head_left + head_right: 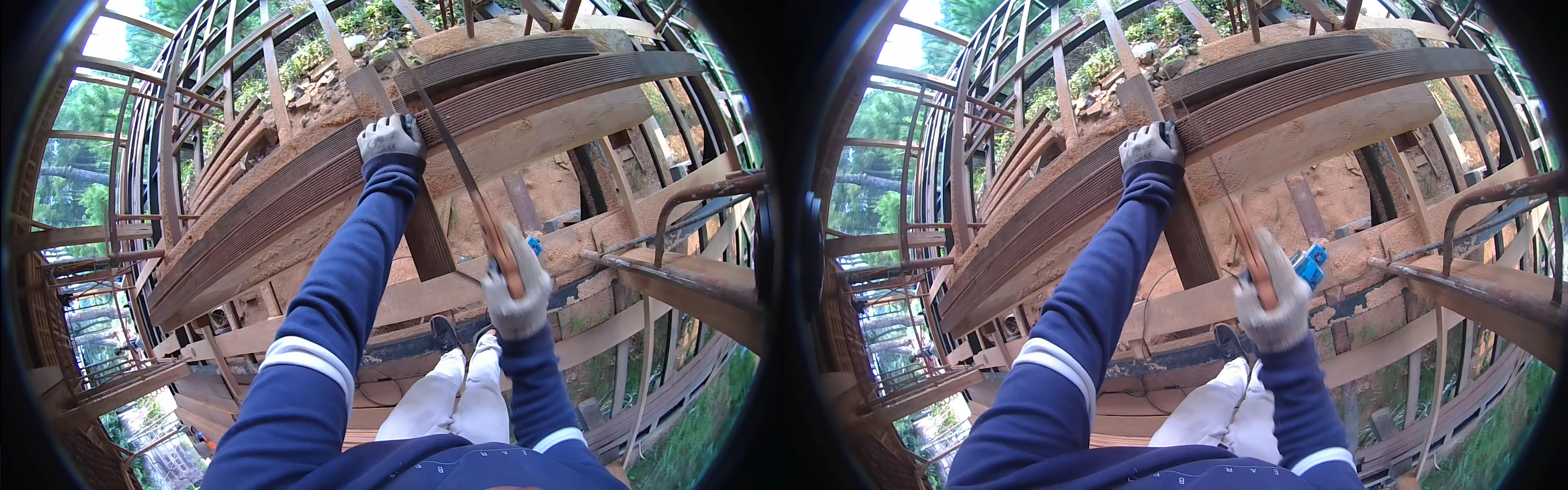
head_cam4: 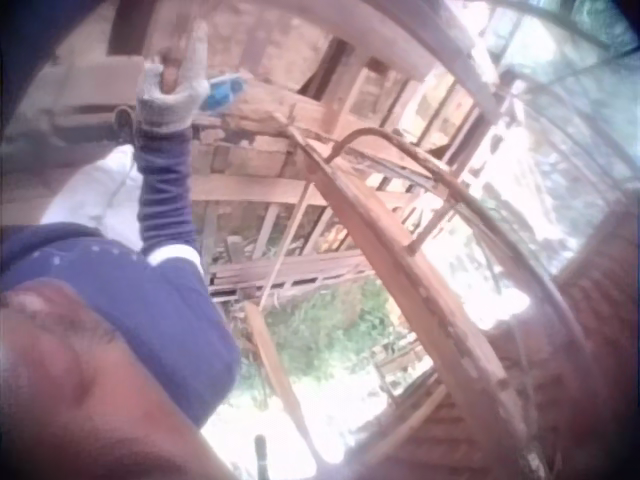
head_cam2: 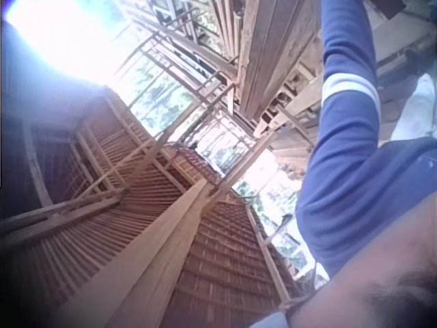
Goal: The person saws through a wooden plank using a hand saw while standing on a wooden structural frame. The person holds the plank steady with one gloved hand and performs repeated sawing motions with the other until the end of the plank is cut off.
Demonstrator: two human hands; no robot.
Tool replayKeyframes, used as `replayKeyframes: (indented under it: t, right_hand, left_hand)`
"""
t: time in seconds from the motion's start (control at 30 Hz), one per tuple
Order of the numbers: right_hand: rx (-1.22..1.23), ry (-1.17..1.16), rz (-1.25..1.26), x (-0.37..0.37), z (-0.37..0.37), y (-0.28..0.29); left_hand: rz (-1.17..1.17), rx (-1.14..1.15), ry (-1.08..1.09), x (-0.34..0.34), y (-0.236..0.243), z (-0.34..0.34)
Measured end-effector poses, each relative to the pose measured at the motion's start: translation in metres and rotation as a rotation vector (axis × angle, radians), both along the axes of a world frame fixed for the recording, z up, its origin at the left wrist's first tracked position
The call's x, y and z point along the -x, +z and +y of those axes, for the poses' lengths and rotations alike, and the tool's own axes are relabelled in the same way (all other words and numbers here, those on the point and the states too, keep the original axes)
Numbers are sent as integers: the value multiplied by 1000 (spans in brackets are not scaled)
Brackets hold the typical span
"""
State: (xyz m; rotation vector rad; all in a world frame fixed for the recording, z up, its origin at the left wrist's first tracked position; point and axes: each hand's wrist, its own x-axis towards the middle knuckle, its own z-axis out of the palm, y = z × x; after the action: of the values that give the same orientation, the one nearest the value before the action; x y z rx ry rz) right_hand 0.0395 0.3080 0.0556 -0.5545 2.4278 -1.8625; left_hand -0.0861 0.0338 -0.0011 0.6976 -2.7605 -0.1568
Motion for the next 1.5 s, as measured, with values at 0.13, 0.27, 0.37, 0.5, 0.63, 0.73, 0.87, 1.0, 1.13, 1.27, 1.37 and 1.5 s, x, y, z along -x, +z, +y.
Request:
replayKeyframes:
  t: [0.13, 0.27, 0.37, 0.5, 0.63, 0.73, 0.87, 1.0, 1.13, 1.27, 1.37, 1.5]
  right_hand:
    - [32, -26, 98, 16, -19, -3]
    - [-50, 2, -71, -76, 55, 14]
    - [-263, 96, 7, -94, 73, 25]
    - [-92, 37, 176, -22, 14, 0]
    - [7, 20, 43, 25, -15, -4]
    - [-115, 27, 267, 1, 14, -4]
    - [-83, 23, -26, -68, 62, 11]
    - [35, -14, -33, -41, 32, 3]
    - [13, -7, 44, 20, -13, -3]
    - [-47, 22, 47, -30, 25, 2]
    - [-128, 0, -96, -97, 80, 14]
    - [-54, 19, -104, -67, 54, 2]
  left_hand:
    - [-1, 12, -20, -2, 1, -4]
    - [-4, 0, -4, -2, -3, -3]
    - [31, 16, 4, -4, -3, -5]
    - [13, 14, -27, 0, -4, -2]
    - [-19, 8, -27, 1, -2, 0]
    - [-17, -16, -21, -1, -4, -7]
    - [27, 4, -24, -3, -3, -2]
    - [30, 33, -26, -3, -3, -3]
    - [-72, -21, 5, 3, 6, 2]
    - [-57, 14, 15, -4, -1, -3]
    - [26, 10, -4, -5, -4, -4]
    - [-1, 36, -11, 0, -4, 2]
